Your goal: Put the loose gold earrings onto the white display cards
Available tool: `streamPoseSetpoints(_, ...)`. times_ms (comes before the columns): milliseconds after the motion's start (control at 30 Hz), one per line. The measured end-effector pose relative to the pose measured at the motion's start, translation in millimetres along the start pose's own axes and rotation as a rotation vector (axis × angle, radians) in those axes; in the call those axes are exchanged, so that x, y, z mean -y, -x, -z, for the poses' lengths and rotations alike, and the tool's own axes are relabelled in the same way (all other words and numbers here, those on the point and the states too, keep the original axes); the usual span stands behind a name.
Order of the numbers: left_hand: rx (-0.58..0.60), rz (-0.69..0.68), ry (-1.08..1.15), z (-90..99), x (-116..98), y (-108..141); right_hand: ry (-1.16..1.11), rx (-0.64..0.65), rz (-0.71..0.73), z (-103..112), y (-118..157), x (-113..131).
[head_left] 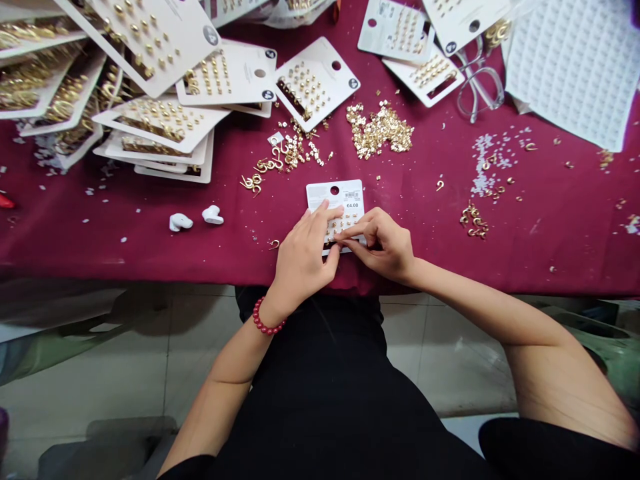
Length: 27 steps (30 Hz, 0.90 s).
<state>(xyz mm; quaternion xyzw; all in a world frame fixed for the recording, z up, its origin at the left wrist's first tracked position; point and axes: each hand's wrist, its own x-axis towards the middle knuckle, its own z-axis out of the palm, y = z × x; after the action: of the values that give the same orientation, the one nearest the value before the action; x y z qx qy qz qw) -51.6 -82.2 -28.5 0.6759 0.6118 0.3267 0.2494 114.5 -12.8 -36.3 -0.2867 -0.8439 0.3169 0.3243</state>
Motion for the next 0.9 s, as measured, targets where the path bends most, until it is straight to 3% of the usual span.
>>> streamPoseSetpoints(333,-0.004,0.022,0.012,-0.4,0.2,0.0,0.039,0.096,-0.090,3.4,0.8,-5.1)
streamPoseSetpoints(633,-0.001,-0.003,0.007,-0.8,2.2,-0.2,0.224,0.228,0.257,17.8,-25.4,-1.0)
streamPoseSetpoints(900,-0.031,-0.037,-0.037,-4.7,5.5,-0.2,0.389,0.446,0.310,21.8,-45.2,24.4)
